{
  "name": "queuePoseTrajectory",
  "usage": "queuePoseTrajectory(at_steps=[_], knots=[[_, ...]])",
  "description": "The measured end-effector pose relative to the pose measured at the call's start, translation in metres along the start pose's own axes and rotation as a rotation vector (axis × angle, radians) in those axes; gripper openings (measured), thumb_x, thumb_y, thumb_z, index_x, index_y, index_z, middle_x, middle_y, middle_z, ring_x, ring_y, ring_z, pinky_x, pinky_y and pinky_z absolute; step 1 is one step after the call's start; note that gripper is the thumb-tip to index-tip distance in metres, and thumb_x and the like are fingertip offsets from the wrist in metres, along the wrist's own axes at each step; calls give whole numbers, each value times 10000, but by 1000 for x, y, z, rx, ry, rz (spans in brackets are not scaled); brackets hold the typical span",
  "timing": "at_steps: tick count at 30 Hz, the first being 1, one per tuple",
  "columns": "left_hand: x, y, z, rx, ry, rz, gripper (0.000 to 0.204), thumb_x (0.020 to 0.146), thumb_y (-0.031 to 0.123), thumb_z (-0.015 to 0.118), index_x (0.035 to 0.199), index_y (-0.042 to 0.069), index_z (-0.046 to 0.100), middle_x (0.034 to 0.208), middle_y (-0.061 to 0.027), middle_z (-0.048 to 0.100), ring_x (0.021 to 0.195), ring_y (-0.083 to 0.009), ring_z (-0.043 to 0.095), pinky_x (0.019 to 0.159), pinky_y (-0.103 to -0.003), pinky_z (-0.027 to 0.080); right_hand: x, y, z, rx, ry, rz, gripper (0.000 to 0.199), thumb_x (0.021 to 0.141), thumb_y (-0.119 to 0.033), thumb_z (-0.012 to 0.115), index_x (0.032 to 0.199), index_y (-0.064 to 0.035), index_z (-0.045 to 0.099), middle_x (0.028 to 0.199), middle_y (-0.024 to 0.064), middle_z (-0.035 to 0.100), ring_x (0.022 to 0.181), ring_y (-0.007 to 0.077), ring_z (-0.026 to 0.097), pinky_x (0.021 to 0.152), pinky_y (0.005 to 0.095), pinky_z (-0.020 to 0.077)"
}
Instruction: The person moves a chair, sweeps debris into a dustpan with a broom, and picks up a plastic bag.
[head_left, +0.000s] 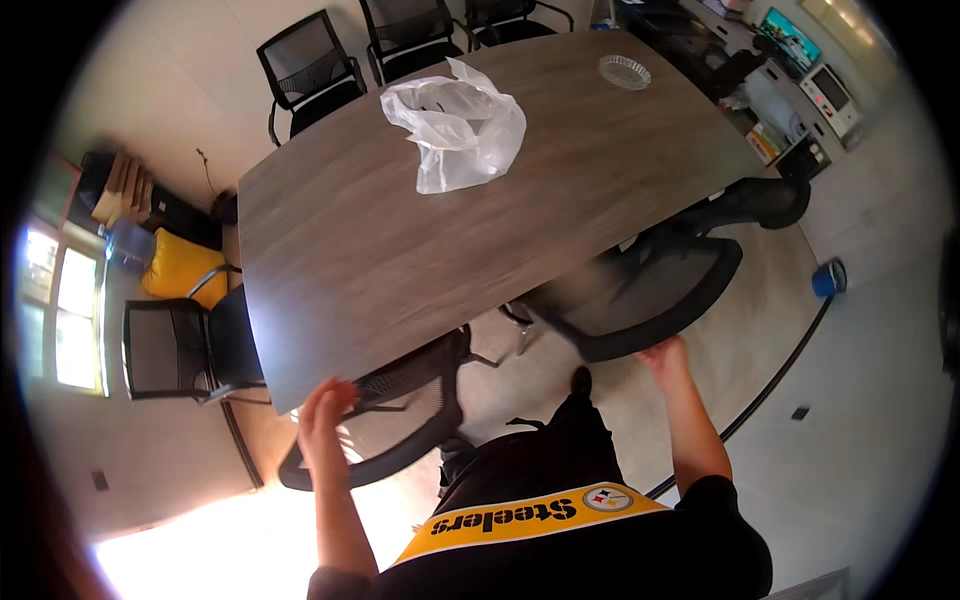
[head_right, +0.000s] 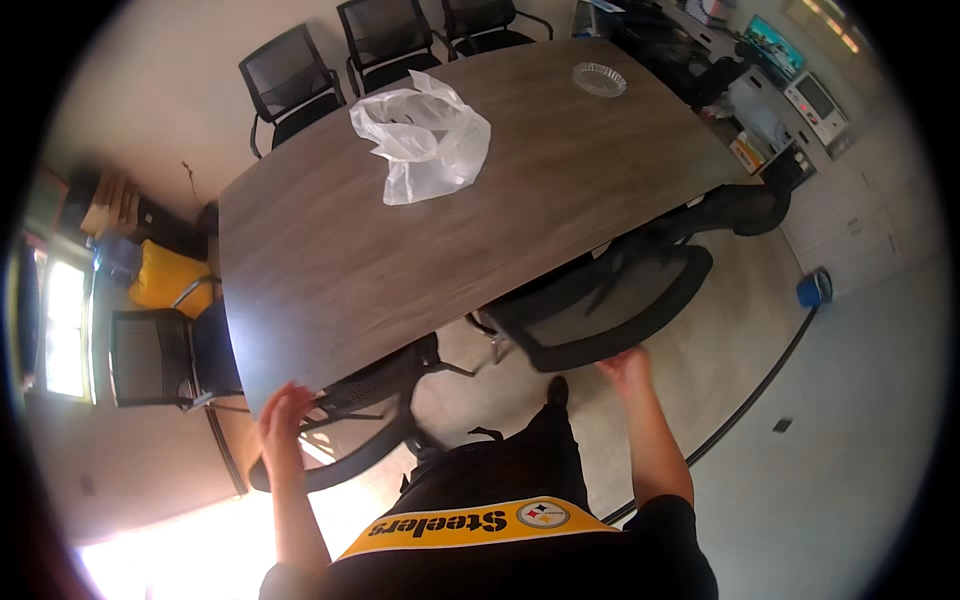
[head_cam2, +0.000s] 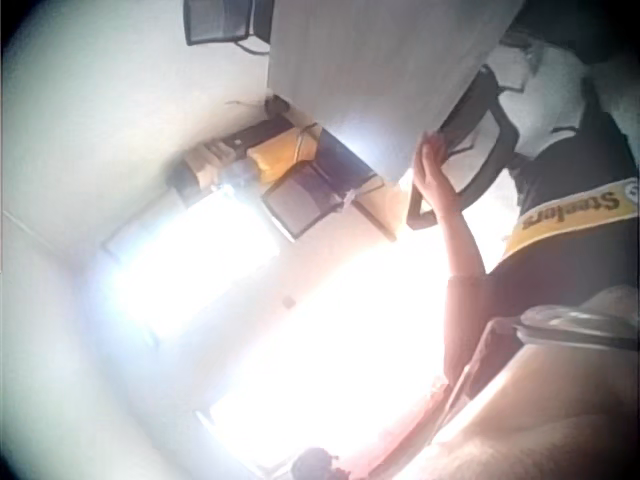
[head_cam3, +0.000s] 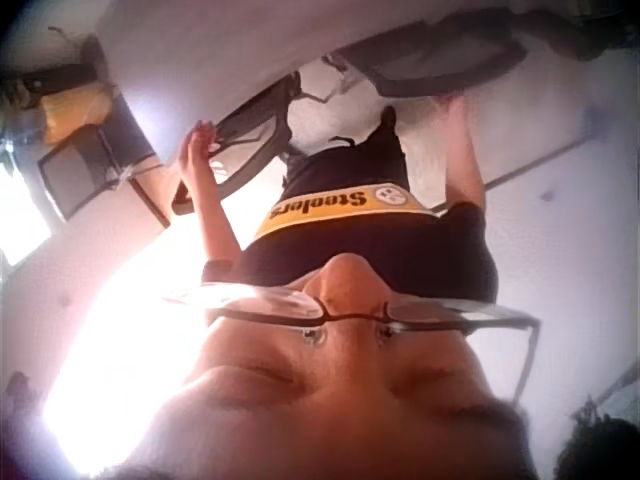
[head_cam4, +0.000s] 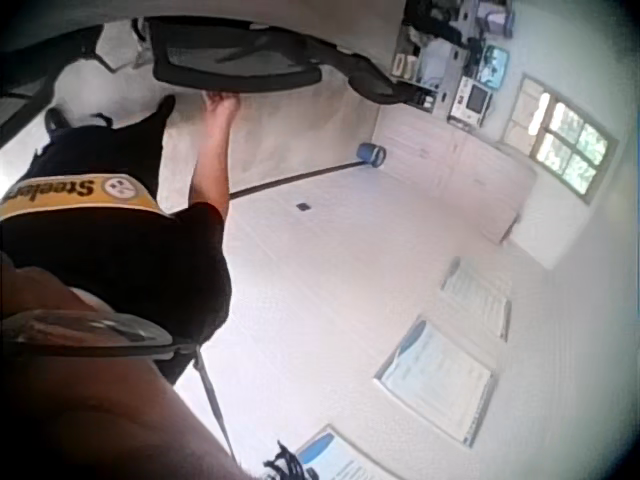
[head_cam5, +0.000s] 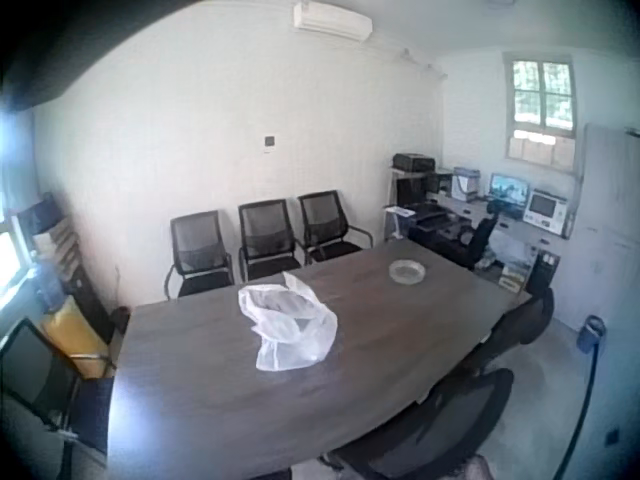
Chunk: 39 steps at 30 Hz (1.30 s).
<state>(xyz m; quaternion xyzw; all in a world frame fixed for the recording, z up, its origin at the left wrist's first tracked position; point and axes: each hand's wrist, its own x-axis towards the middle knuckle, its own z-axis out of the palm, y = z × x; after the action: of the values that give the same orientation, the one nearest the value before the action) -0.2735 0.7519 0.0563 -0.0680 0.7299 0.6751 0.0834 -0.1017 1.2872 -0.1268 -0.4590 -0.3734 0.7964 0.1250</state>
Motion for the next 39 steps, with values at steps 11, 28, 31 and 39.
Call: queuePoseTrajectory(at_steps=[11,28,31,39], knots=[[7,-107,334,-746,-334,-954,612,925,362,669,1347,-29,460,1234,-238,582,1106,-368,614,985,-489,513,103,-222,-30,-213,-79,-233,401,970,-258,642,1287,-31,546,1070,128,659,895,255,697,776,361,584],[76,-119,311,1181,-656,-222,623,838,383,633,1325,-3,576,1143,-255,677,1038,-356,670,930,-442,524,99,-213,-48,-295,-292,-177,507,1023,-320,566,1457,-89,443,1195,70,648,1001,193,672,850,341,554],[91,-44,384,1418,-617,72,608,886,426,584,1364,51,554,1295,-266,594,1261,-388,535,1035,-471,453,95,-216,-77,-351,-343,-102,480,1041,-404,498,1406,-92,497,1216,76,644,1037,187,654,874,367,547],[31,33,649,801,-748,372,409,924,306,567,1211,29,655,1073,-228,693,951,-407,669,871,-449,529,134,-179,-303,-570,-180,62,429,994,-322,583,1286,-8,565,1088,144,682,899,238,703,734,359,591]])
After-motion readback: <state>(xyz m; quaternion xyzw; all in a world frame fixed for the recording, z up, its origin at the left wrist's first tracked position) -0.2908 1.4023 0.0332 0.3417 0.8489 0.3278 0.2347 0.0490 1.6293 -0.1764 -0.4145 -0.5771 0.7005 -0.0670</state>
